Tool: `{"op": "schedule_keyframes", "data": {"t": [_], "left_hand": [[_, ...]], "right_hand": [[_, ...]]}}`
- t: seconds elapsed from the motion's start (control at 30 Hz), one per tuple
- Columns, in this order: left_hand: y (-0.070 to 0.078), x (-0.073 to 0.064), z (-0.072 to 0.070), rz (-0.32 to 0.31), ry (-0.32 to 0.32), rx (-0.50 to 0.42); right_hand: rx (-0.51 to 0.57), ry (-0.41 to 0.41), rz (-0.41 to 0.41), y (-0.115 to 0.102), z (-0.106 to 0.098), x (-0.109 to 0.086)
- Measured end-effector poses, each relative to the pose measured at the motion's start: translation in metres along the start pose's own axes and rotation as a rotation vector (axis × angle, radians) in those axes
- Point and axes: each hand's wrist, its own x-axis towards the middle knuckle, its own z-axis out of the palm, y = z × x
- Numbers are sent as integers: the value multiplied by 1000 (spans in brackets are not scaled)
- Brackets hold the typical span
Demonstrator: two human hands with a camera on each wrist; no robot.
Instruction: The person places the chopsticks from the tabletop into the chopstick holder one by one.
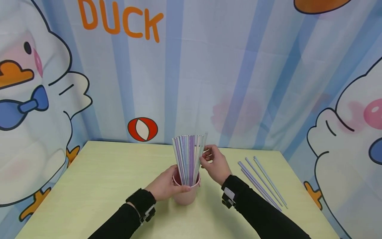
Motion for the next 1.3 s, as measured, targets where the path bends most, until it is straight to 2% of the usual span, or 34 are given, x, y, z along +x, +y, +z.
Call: {"op": "schedule_keyframes", "data": {"t": [0.4,0.57,0.73,1.03,1.17,1.3], "left_hand": [[-4,2,1,19,9,11],[-5,1,2,27,21,40],[-4,0,1,40,20,57],[-3,1,-1,68,15,61],[-2,2,0,70,7,46],[-2,1,0,41,11,46]], "right_hand": [[-36,-27,15,9,-5,-10],[-71,-28,16,19,-17,-13],[-141,-16,27,36,-39,-14],[-329,-7,1,81,-89,-15],[-465,-3,10,99,-105,-18],[-616,-34,42,112,-113,-20]]}}
